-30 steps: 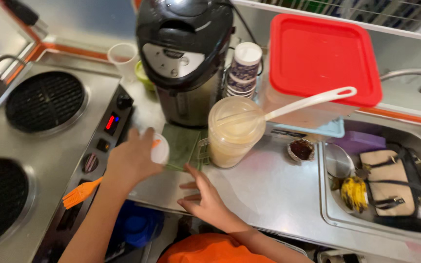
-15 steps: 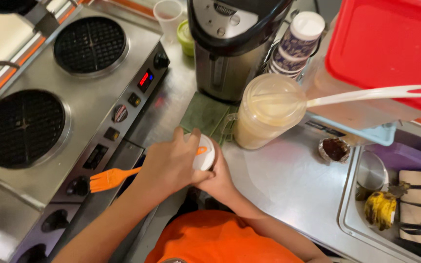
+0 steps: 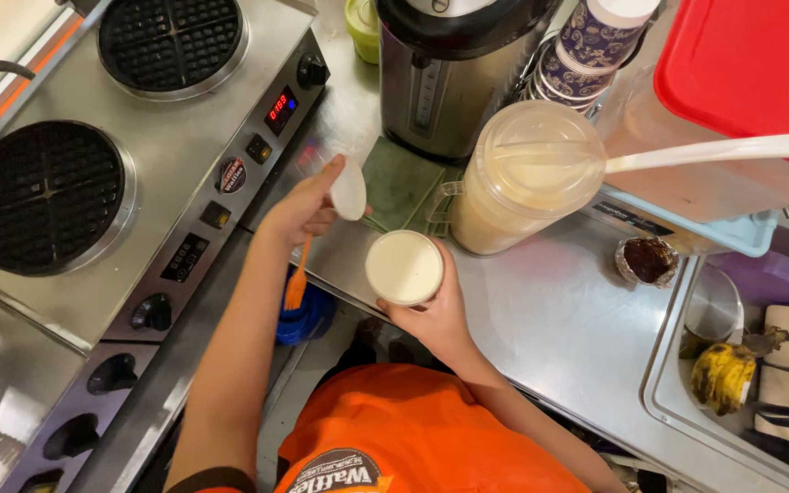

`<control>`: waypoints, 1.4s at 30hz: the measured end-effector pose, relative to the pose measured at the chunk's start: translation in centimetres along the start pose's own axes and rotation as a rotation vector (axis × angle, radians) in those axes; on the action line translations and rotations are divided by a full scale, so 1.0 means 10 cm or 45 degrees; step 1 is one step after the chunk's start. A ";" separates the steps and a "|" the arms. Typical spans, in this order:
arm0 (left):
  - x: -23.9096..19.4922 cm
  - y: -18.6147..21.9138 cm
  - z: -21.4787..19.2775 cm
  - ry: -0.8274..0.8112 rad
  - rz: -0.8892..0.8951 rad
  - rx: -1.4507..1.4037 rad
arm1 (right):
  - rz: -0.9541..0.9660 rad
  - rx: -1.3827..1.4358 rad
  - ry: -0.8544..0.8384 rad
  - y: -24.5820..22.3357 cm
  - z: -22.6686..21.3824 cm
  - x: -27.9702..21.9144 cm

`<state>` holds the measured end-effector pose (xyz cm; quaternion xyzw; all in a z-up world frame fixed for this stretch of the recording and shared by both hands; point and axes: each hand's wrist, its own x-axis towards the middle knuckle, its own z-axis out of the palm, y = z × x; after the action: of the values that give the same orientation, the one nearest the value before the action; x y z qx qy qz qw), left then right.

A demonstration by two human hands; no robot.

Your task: The person pours batter into a waffle iron, closes the lid, and then handles cash and coins at a counter. They also brush oil onto a waffle iron plate.

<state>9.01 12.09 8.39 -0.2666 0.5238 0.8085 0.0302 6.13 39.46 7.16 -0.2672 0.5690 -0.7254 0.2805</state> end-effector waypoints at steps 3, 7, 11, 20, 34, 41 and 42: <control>0.39 -0.27 -0.17 0.111 -0.128 0.022 | -0.038 -0.006 -0.002 0.01 -0.02 -0.06; 0.68 -0.52 -0.42 0.414 -0.112 0.275 | -0.040 -0.029 -0.002 -0.04 -0.09 -0.08; 0.38 -0.51 -0.44 0.906 0.622 1.271 | -0.030 -0.041 -0.016 -0.14 -0.11 -0.10; -2.21 0.25 0.27 1.197 1.136 1.612 | -0.022 -0.040 -0.166 -0.27 0.05 -0.05; -3.92 0.39 -0.42 1.188 1.172 0.866 | -0.094 -0.104 -0.594 -0.42 1.05 0.35; -3.93 1.17 -0.28 0.916 1.193 1.051 | -0.121 -0.004 -0.768 -0.43 1.88 0.63; -3.89 1.27 -0.27 0.960 1.124 1.107 | -0.140 0.001 -0.782 -0.40 1.98 0.66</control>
<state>39.20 12.98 36.05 -0.2548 0.8315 0.3169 -0.3784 15.10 22.16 15.72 -0.5042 0.4420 -0.6251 0.3996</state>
